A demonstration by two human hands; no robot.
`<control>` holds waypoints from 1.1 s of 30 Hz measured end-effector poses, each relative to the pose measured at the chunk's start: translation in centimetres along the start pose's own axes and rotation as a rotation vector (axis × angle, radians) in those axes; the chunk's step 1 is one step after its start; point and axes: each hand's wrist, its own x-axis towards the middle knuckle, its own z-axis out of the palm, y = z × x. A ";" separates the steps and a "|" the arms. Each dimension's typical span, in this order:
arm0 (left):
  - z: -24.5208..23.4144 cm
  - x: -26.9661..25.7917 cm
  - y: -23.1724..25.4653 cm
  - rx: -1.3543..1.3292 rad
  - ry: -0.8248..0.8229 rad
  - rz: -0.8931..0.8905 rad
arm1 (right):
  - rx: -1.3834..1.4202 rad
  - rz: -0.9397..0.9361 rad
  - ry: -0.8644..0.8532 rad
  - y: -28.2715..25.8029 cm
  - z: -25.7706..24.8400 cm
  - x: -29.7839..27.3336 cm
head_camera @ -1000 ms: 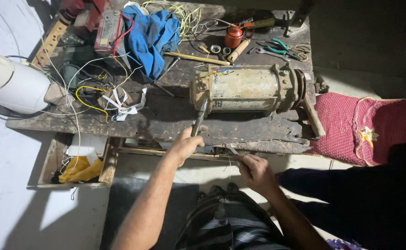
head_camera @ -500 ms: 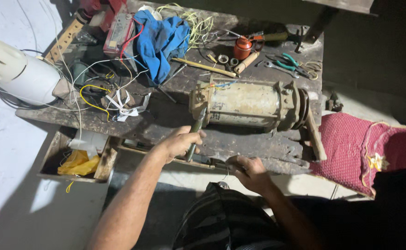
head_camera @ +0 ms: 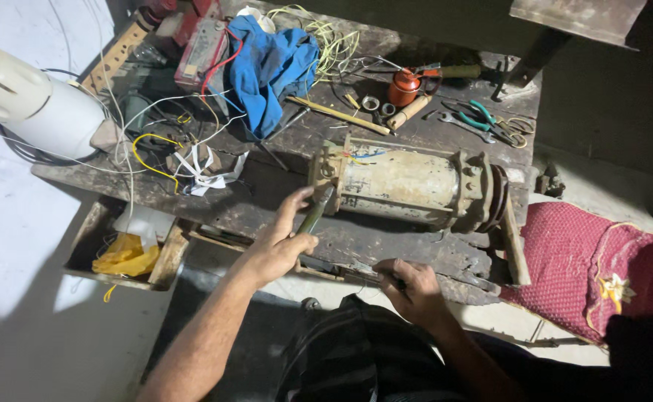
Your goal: The person uses pliers and a wrench to loosen and remove bolts from an electric motor on a workbench. They then use a hammer to tap the motor housing and rotate the motor to inspect it.
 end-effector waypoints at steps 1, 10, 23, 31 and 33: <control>-0.3 -0.2 0.1 -0.003 -0.029 0.005 | -0.024 -0.024 0.018 -0.3 0.3 0.1; -0.7 0.0 -1.7 -0.146 0.063 0.280 | 0.021 0.321 -0.158 -1.9 3.2 3.8; -0.3 0.5 1.3 0.093 0.281 0.784 | 0.063 0.304 -0.126 -1.1 9.6 9.7; -0.7 4.0 0.9 0.091 0.353 0.891 | 0.055 0.426 -0.245 -1.6 10.2 7.7; -0.2 4.6 0.7 -0.222 0.188 0.937 | 0.066 0.458 -0.273 -1.7 10.1 6.6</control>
